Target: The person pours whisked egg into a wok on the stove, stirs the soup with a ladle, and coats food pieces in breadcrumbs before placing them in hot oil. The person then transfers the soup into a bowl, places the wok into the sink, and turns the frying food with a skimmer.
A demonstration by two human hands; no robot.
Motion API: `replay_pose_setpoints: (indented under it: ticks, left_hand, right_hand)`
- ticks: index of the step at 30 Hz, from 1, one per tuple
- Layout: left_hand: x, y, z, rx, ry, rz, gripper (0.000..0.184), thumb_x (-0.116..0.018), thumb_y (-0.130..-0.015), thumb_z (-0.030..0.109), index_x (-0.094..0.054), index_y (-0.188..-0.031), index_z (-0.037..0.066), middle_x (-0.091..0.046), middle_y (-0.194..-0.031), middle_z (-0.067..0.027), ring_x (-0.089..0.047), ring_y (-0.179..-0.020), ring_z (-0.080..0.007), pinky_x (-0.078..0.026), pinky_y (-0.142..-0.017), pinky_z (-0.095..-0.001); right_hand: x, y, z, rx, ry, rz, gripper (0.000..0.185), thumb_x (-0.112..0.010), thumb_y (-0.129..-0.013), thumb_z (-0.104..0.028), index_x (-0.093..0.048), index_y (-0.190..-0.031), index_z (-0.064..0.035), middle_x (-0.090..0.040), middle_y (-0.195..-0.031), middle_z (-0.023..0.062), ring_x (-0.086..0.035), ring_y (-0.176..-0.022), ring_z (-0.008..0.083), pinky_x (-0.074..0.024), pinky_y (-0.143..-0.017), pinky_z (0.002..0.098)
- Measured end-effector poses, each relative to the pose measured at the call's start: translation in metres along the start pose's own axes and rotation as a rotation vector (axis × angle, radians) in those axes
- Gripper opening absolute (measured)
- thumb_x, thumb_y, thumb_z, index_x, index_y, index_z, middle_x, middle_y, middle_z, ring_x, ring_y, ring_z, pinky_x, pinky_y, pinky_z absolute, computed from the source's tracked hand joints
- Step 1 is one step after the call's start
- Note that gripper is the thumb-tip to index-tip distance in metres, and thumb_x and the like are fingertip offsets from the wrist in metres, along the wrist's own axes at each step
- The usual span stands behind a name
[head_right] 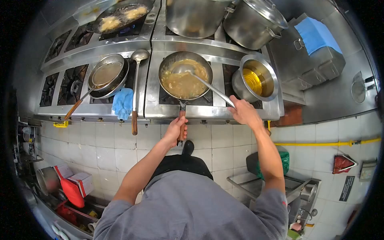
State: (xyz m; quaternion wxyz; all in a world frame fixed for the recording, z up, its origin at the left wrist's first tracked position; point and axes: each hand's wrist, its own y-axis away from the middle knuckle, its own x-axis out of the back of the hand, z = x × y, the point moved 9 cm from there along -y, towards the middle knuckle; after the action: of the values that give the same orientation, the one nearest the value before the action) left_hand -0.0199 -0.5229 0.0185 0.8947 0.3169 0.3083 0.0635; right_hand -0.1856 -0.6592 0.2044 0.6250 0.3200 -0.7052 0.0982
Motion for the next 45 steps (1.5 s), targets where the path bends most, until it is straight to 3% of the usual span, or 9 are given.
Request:
replay_pose_setpoints:
  ticks: [5,9,15,23,25,26,32,39,45]
  left_hand:
    - [0.007,0.004,-0.001,-0.059,-0.170,0.099,0.037,-0.048,-0.091,0.047,-0.047,-0.096,0.010,-0.046,-0.067,0.0002,-0.046,-0.050,-0.0100,-0.040,-0.042,-0.0269]
    - [0.003,0.009,0.014,-0.047,-0.261,0.135,0.035,-0.043,-0.094,0.042,-0.044,-0.095,0.007,-0.045,-0.068,-0.0010,-0.044,-0.047,-0.0104,-0.039,-0.039,-0.0265]
    - [0.006,0.012,0.019,-0.032,-0.283,0.135,0.034,-0.042,-0.095,0.040,-0.044,-0.096,0.006,-0.044,-0.068,-0.0017,-0.044,-0.048,-0.0108,-0.039,-0.039,-0.0269]
    - [0.012,0.010,0.021,-0.019,-0.288,0.122,0.035,-0.042,-0.095,0.041,-0.045,-0.097,0.006,-0.044,-0.070,-0.0021,-0.044,-0.048,-0.0109,-0.039,-0.039,-0.0269]
    - [0.012,0.009,0.022,-0.015,-0.288,0.110,0.035,-0.042,-0.094,0.041,-0.045,-0.096,0.006,-0.045,-0.070,-0.0021,-0.044,-0.048,-0.0109,-0.039,-0.039,-0.0270]
    - [0.013,0.008,0.023,-0.026,-0.291,0.108,0.035,-0.042,-0.094,0.041,-0.045,-0.097,0.006,-0.044,-0.070,-0.0021,-0.044,-0.048,-0.0109,-0.039,-0.039,-0.0269]
    - [0.011,0.005,0.024,-0.056,-0.275,0.081,0.032,-0.045,-0.093,0.041,-0.044,-0.095,0.009,-0.043,-0.066,-0.0002,-0.042,-0.047,-0.0097,-0.036,-0.039,-0.0261]
    - [0.009,0.005,0.026,-0.048,-0.278,0.076,0.032,-0.045,-0.093,0.040,-0.043,-0.097,0.008,-0.044,-0.070,-0.0008,-0.042,-0.049,-0.0100,-0.037,-0.040,-0.0262]
    - [0.010,0.002,0.024,-0.056,-0.291,0.094,0.034,-0.044,-0.093,0.041,-0.043,-0.099,0.008,-0.043,-0.070,-0.0014,-0.042,-0.049,-0.0108,-0.036,-0.040,-0.0269]
  right_hand:
    - [-0.057,-0.024,0.052,-0.078,-0.056,0.230,0.028,-0.056,-0.087,-0.022,-0.043,-0.103,-0.0042,-0.058,-0.075,0.0194,-0.059,-0.070,0.0399,-0.0459,-0.061,0.0481]
    - [-0.157,-0.009,-0.001,-0.449,-1.355,-0.346,0.022,-0.050,-0.094,-0.032,-0.048,-0.099,-0.0105,-0.039,-0.058,-0.0050,-0.035,-0.040,0.0036,-0.0269,-0.032,0.0228]
    - [-0.176,0.022,-0.070,-0.310,-2.294,-0.742,0.023,-0.041,-0.098,-0.030,-0.050,-0.101,-0.0092,-0.034,-0.059,-0.0063,-0.027,-0.039,-0.0014,-0.0224,-0.031,0.0152]
    - [-0.154,0.062,-0.022,-0.476,-1.417,-0.336,0.025,-0.054,-0.092,-0.032,-0.051,-0.097,-0.0080,-0.044,-0.059,-0.0018,-0.039,-0.040,0.0110,-0.0342,-0.039,0.0292]
    - [-0.096,0.053,-0.011,-0.042,-0.526,0.288,0.028,-0.055,-0.090,-0.028,-0.049,-0.100,-0.0031,-0.059,-0.070,0.0125,-0.058,-0.056,0.0307,-0.0443,-0.053,0.0412]
    - [-0.093,0.049,-0.005,-0.230,-0.509,0.123,0.028,-0.055,-0.088,-0.023,-0.046,-0.101,0.0008,-0.062,-0.084,0.0236,-0.059,-0.079,0.0454,-0.0442,-0.070,0.0499]
    - [-0.067,-0.008,0.017,-0.238,-0.144,0.281,0.028,-0.054,-0.086,-0.020,-0.045,-0.099,0.0027,-0.060,-0.079,0.0290,-0.056,-0.079,0.0482,-0.0434,-0.069,0.0535]
    - [-0.090,0.020,0.000,-0.422,-0.459,-0.040,0.032,-0.054,-0.091,-0.028,-0.044,-0.095,0.0019,-0.053,-0.063,0.0137,-0.054,-0.050,0.0281,-0.0439,-0.045,0.0394]
    - [-0.122,0.054,-0.056,-0.707,-1.936,-0.430,0.030,-0.046,-0.096,-0.034,-0.050,-0.099,-0.0039,-0.035,-0.062,-0.0036,-0.031,-0.042,0.0019,-0.0261,-0.032,0.0177]
